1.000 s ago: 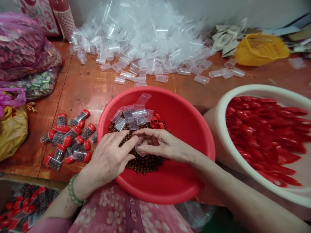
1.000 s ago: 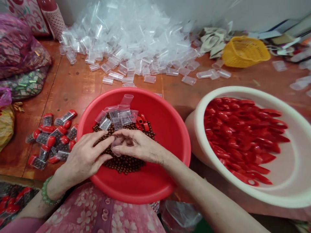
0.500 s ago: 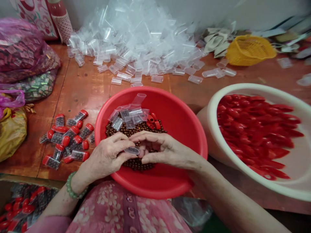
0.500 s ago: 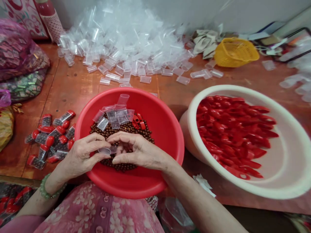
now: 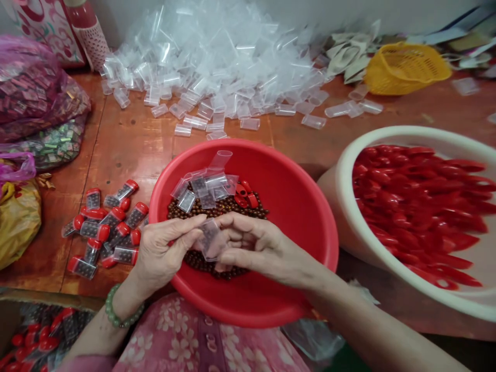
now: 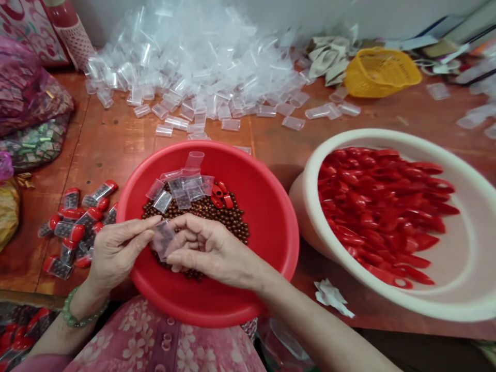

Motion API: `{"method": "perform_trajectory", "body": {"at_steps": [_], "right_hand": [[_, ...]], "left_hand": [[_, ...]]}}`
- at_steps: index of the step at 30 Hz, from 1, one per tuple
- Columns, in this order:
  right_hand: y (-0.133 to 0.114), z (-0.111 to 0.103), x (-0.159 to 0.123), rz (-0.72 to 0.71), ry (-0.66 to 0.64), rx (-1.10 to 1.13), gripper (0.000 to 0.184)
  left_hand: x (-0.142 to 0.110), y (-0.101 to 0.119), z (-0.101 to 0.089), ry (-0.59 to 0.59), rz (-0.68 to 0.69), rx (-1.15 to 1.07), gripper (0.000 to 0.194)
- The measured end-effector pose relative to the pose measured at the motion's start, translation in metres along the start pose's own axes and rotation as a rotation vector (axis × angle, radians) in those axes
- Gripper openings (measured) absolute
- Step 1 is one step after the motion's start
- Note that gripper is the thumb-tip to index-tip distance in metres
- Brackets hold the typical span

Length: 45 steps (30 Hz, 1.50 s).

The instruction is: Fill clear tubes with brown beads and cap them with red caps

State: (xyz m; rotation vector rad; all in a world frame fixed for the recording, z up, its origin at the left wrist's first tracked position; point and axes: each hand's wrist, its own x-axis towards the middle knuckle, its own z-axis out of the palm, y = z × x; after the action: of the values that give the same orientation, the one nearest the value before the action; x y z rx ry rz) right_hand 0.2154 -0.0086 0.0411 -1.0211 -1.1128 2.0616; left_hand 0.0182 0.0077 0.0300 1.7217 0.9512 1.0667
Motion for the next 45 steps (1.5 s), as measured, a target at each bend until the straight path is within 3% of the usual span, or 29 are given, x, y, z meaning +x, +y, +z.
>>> {"method": "perform_trajectory", "body": {"at_steps": [4, 8, 12, 16, 19, 23, 27, 31, 34, 40, 45], "right_hand": [[0.001, 0.014, -0.005, -0.121, 0.159, -0.133, 0.045], [-0.007, 0.013, -0.007, -0.224, 0.153, -0.307, 0.053], [-0.024, -0.002, -0.003, -0.202, 0.154, -0.517, 0.055], [-0.026, -0.017, 0.010, -0.040, 0.102, -0.334, 0.029], [-0.014, -0.027, 0.020, 0.021, 0.101, -0.273, 0.020], [0.010, -0.050, 0.024, 0.045, 0.257, -0.453, 0.019], [0.027, -0.086, 0.017, 0.151, 0.446, -0.720, 0.018], [0.036, -0.109, 0.012, 0.204, 0.521, -0.811, 0.022], [0.043, -0.104, 0.015, 0.248, 0.499, -0.747, 0.021], [0.060, -0.065, 0.023, 0.321, 0.455, -0.509, 0.023], [0.069, -0.041, 0.025, 0.472, 0.351, -0.264, 0.031]], "left_hand": [[0.007, 0.003, -0.001, -0.006, -0.126, -0.037, 0.017], [0.014, 0.001, 0.002, -0.020, -0.355, -0.192, 0.017], [0.024, -0.001, 0.008, -0.059, -0.477, -0.331, 0.017], [0.028, -0.005, 0.016, -0.069, -0.479, -0.318, 0.022], [0.024, -0.009, 0.020, -0.124, -0.404, -0.131, 0.021], [0.020, -0.012, 0.020, -0.058, -0.282, 0.015, 0.022], [0.021, -0.012, 0.017, -0.031, -0.323, -0.134, 0.021], [0.023, -0.011, 0.015, -0.043, -0.341, -0.196, 0.019], [0.023, -0.010, 0.015, -0.030, -0.345, -0.236, 0.018], [0.022, -0.009, 0.014, -0.033, -0.316, -0.252, 0.017], [0.021, -0.009, 0.013, -0.058, -0.295, -0.180, 0.018]]}}
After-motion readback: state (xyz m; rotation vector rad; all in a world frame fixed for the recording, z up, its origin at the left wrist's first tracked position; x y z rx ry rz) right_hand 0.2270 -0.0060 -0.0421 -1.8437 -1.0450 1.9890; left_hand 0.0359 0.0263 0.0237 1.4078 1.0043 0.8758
